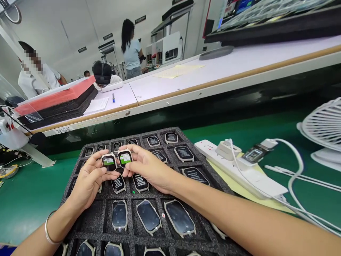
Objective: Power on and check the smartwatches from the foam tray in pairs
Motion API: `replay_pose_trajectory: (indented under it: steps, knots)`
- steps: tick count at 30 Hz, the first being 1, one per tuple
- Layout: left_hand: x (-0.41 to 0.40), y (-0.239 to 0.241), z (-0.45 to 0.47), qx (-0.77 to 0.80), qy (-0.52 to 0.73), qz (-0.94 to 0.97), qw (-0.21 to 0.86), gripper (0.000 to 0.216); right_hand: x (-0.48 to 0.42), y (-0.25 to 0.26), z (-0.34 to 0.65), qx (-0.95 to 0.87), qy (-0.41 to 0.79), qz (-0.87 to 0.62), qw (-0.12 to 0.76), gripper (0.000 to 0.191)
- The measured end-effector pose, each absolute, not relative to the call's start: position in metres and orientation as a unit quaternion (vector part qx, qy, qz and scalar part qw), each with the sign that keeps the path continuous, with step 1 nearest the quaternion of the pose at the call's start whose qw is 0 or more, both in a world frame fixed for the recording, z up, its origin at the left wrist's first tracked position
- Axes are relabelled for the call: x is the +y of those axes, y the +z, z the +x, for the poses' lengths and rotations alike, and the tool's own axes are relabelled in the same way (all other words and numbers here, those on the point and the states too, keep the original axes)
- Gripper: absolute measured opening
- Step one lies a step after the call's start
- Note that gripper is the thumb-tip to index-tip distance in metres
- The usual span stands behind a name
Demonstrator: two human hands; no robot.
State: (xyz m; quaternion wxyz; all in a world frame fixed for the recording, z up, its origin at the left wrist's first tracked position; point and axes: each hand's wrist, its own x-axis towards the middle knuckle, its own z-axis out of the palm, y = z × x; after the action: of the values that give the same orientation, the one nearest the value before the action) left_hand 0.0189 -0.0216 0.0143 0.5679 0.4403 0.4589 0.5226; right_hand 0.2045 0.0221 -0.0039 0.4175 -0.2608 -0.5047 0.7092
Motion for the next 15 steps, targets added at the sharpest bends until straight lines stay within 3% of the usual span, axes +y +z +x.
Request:
replay_pose_trajectory:
  steps: [15]
  knots:
    - [-0.0162,0.0111,0.0200,0.464,0.532,0.479,0.521,0.041,0.0190,-0.0019,0.2043,-0.477,0.741,-0.252,0.400,0.047]
